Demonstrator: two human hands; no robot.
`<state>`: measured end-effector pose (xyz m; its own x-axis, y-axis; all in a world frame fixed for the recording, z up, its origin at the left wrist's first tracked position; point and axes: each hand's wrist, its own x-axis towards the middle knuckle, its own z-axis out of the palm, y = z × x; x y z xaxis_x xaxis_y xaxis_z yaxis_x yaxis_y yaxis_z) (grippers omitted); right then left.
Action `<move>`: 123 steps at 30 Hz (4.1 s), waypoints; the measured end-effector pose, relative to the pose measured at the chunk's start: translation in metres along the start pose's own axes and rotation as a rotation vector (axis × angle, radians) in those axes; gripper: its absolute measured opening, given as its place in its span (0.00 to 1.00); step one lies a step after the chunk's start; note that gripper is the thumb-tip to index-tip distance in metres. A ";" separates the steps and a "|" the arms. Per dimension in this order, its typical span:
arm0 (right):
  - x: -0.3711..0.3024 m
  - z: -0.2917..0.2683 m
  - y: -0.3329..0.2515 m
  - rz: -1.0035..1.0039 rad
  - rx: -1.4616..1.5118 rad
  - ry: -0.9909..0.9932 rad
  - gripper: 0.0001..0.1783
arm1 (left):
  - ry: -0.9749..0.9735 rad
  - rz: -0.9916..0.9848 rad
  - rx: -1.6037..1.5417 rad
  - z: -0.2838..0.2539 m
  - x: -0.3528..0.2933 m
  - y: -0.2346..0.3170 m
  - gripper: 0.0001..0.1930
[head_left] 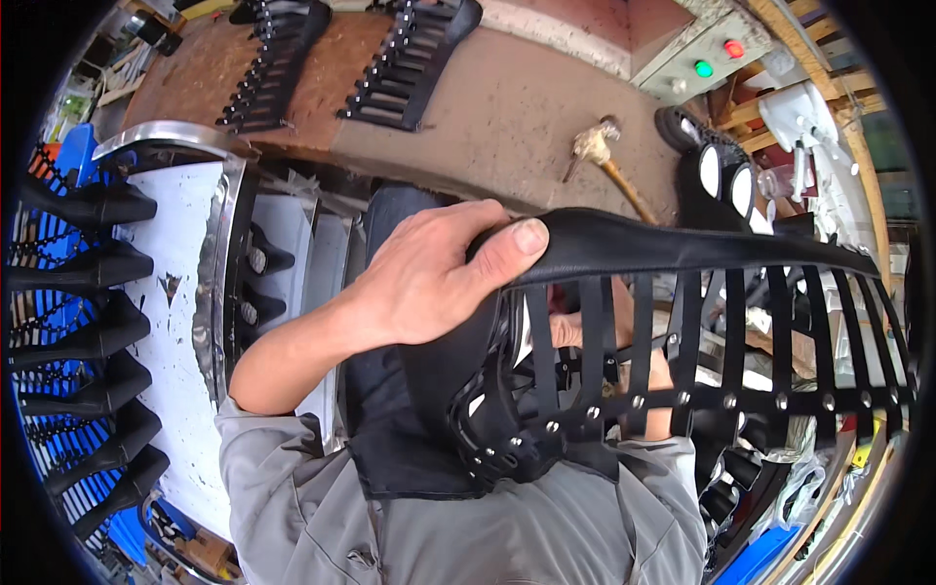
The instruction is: The recorder is assembling components of a wedge-heeled sandal, using a hammer to secure parts.
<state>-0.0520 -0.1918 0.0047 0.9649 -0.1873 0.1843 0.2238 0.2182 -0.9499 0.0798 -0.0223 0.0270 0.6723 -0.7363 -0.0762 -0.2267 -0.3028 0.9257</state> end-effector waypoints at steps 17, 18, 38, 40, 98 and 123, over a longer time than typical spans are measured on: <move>0.009 0.034 -0.001 0.688 -0.191 0.070 0.27 | 0.078 0.241 0.049 0.010 -0.031 -0.034 0.37; 0.010 0.019 -0.003 0.726 -0.199 0.055 0.28 | 0.093 0.228 0.055 0.011 -0.037 -0.036 0.37; 0.014 0.004 0.034 0.577 -0.195 -0.161 0.22 | 0.280 -0.024 0.081 0.033 -0.034 -0.036 0.19; 0.014 0.001 0.031 0.628 -0.166 -0.162 0.21 | 0.298 -0.039 0.091 0.035 -0.032 -0.033 0.18; 0.051 0.031 -0.001 -0.317 -0.595 -0.771 0.38 | 0.170 0.940 -0.749 0.035 -0.075 -0.026 0.13; 0.060 0.031 0.000 -0.207 -0.631 -0.953 0.52 | 0.341 0.854 -1.020 0.052 -0.062 -0.045 0.13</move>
<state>0.0106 -0.1731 0.0240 0.6905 0.6918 0.2113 0.5398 -0.2984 -0.7871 0.0114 0.0052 -0.0289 0.7587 -0.2387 0.6062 -0.1393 0.8495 0.5089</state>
